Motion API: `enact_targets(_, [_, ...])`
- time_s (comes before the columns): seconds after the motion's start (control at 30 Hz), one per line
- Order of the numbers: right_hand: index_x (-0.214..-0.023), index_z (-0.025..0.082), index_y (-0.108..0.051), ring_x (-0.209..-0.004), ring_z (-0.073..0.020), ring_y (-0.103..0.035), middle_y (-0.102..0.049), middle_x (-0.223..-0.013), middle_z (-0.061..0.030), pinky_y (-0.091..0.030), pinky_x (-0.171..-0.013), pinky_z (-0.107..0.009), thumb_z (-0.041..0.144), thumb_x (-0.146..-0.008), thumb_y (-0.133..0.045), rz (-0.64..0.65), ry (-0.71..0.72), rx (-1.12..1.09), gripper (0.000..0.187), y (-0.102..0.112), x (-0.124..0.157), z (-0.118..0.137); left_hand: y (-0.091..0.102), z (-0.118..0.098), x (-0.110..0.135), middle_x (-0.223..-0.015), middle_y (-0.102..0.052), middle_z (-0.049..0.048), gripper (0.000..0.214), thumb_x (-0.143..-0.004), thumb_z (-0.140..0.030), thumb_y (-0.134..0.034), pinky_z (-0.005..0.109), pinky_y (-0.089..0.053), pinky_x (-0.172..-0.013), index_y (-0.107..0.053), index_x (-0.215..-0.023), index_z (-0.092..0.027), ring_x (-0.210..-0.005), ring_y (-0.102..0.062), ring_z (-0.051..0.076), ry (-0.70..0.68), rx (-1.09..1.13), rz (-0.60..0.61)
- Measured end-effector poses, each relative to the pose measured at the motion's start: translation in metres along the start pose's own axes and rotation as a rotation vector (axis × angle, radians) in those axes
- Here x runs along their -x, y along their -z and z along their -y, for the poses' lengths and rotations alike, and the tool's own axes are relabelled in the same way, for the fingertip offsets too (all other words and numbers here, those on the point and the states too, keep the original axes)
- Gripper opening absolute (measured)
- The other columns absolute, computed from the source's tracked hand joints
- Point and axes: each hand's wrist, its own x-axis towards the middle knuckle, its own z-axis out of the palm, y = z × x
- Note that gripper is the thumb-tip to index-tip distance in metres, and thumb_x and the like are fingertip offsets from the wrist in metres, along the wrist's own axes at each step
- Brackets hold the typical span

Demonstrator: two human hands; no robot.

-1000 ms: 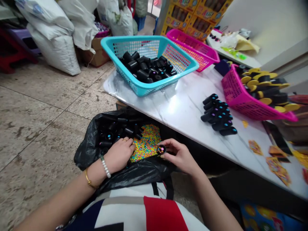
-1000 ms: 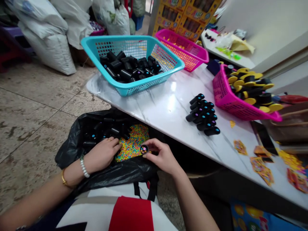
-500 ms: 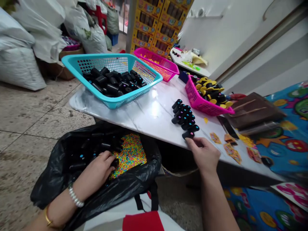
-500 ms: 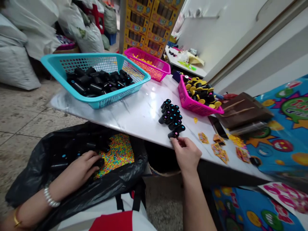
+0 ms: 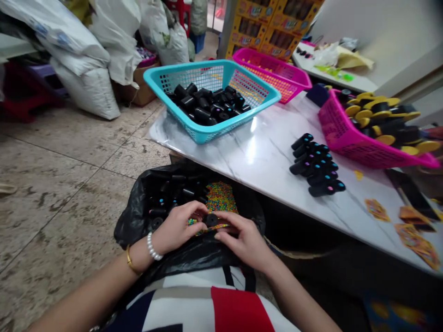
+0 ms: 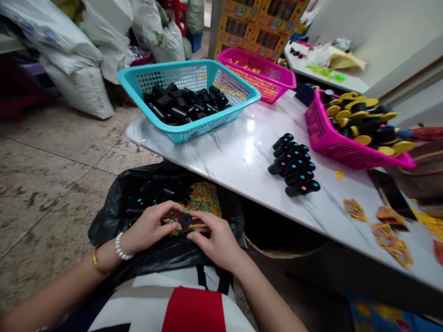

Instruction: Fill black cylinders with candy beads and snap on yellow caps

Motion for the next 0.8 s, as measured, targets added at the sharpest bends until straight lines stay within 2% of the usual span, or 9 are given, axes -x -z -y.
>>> enact_targets(0.07, [-0.109, 0.023, -0.063, -0.087, -0.0165, -0.067, -0.068, -0.104, -0.0044, -0.055, -0.076, -0.028, 0.023, -0.083, -0.06, 0.049, -0.001, -0.039, 0.027, -0.011, -0.013, -0.006, -0.003, 0.003, 0.001, -0.095, -0.063, 0.0016, 0.018, -0.082, -0.016, -0.059, 0.026, -0.051, -0.078, -0.055, -0.1, -0.019, -0.085, -0.062, 0.014, 0.008, -0.028, 0.017])
enact_targets(0.17, [-0.098, 0.02, -0.06, -0.073, -0.0149, -0.066, -0.068, -0.086, -0.0025, -0.053, -0.067, -0.025, 0.028, -0.082, -0.061, 0.048, -0.039, 0.076, 0.018, -0.008, -0.03, -0.021, -0.008, 0.011, 0.004, -0.1, -0.062, 0.0058, 0.019, -0.084, -0.013, -0.055, 0.031, -0.05, -0.084, -0.053, -0.103, -0.016, -0.094, -0.06, 0.018, -0.03, -0.242, 0.028])
enact_targets(0.3, [-0.095, 0.018, -0.058, -0.062, -0.0168, -0.063, -0.066, -0.07, -0.0025, -0.046, -0.06, -0.026, 0.032, -0.089, -0.052, 0.101, -0.117, 0.617, 0.016, 0.007, -0.044, -0.037, -0.009, 0.018, 0.005, -0.109, -0.06, 0.0082, 0.029, -0.085, -0.013, -0.054, 0.033, -0.047, -0.092, -0.051, -0.114, -0.015, -0.104, -0.055, 0.019, -0.081, -0.391, 0.052])
enact_targets(0.37, [-0.098, 0.018, -0.062, -0.072, -0.0203, -0.064, -0.068, -0.078, -0.0073, -0.045, -0.062, -0.028, 0.029, -0.091, -0.049, 0.179, -0.049, 0.912, 0.018, 0.012, -0.046, -0.039, -0.007, 0.018, 0.004, -0.103, -0.061, 0.0076, 0.019, -0.089, -0.016, -0.051, 0.032, -0.048, -0.089, -0.056, -0.107, -0.014, -0.099, -0.055, 0.019, -0.093, -0.437, 0.029])
enact_targets(0.43, [-0.112, 0.021, -0.061, -0.089, -0.0234, -0.062, -0.068, -0.103, -0.0112, -0.046, -0.068, -0.03, 0.021, -0.091, -0.047, 0.271, 0.117, 1.05, 0.025, 0.014, -0.046, -0.039, -0.003, 0.018, 0.001, -0.094, -0.062, 0.0078, 0.016, -0.092, -0.02, -0.046, 0.032, -0.048, -0.085, -0.061, -0.093, -0.014, -0.094, -0.054, 0.019, -0.117, -0.512, 0.0])
enact_targets(0.5, [-0.127, 0.027, -0.054, -0.104, -0.0248, -0.056, -0.057, -0.13, -0.0096, -0.047, -0.077, -0.032, 0.014, -0.09, -0.046, 0.361, 0.3, 1.049, 0.04, 0.013, -0.048, -0.039, 0.0, 0.018, -0.004, -0.088, -0.062, 0.0084, 0.023, -0.093, -0.022, -0.044, 0.033, -0.047, -0.083, -0.063, -0.083, -0.013, -0.093, -0.052, 0.02, -0.157, -0.596, -0.002])
enact_targets(0.57, [-0.131, 0.028, -0.051, -0.111, -0.0252, -0.053, -0.047, -0.141, -0.0072, -0.047, -0.085, -0.035, 0.013, -0.09, -0.046, 0.416, 0.393, 0.995, 0.044, 0.009, -0.053, -0.041, 0.001, 0.018, -0.009, -0.087, -0.062, 0.0095, 0.026, -0.094, -0.025, -0.045, 0.035, -0.046, -0.084, -0.064, -0.081, -0.013, -0.096, -0.051, 0.022, -0.184, -0.659, 0.016])
enact_targets(0.7, [-0.132, 0.017, -0.049, -0.11, -0.0233, -0.055, -0.058, -0.126, -0.0126, -0.047, -0.089, -0.035, 0.015, -0.089, -0.048, 0.372, 0.262, 0.894, 0.043, -0.002, -0.068, -0.049, 0.0, 0.021, -0.014, -0.093, -0.063, 0.0112, 0.026, -0.094, -0.028, -0.045, 0.037, -0.044, -0.085, -0.065, -0.092, -0.012, -0.101, -0.05, 0.024, -0.159, -0.733, 0.037])
enact_targets(0.8, [-0.126, 0.015, -0.051, -0.103, -0.0218, -0.059, -0.061, -0.116, -0.013, -0.048, -0.084, -0.031, 0.017, -0.087, -0.052, 0.381, 0.172, 0.899, 0.038, -0.007, -0.075, -0.047, -0.001, 0.024, -0.013, -0.105, -0.062, 0.0122, 0.025, -0.094, -0.02, -0.042, 0.037, -0.043, -0.083, -0.062, -0.106, -0.012, -0.101, -0.049, 0.024, -0.108, -0.774, 0.003])
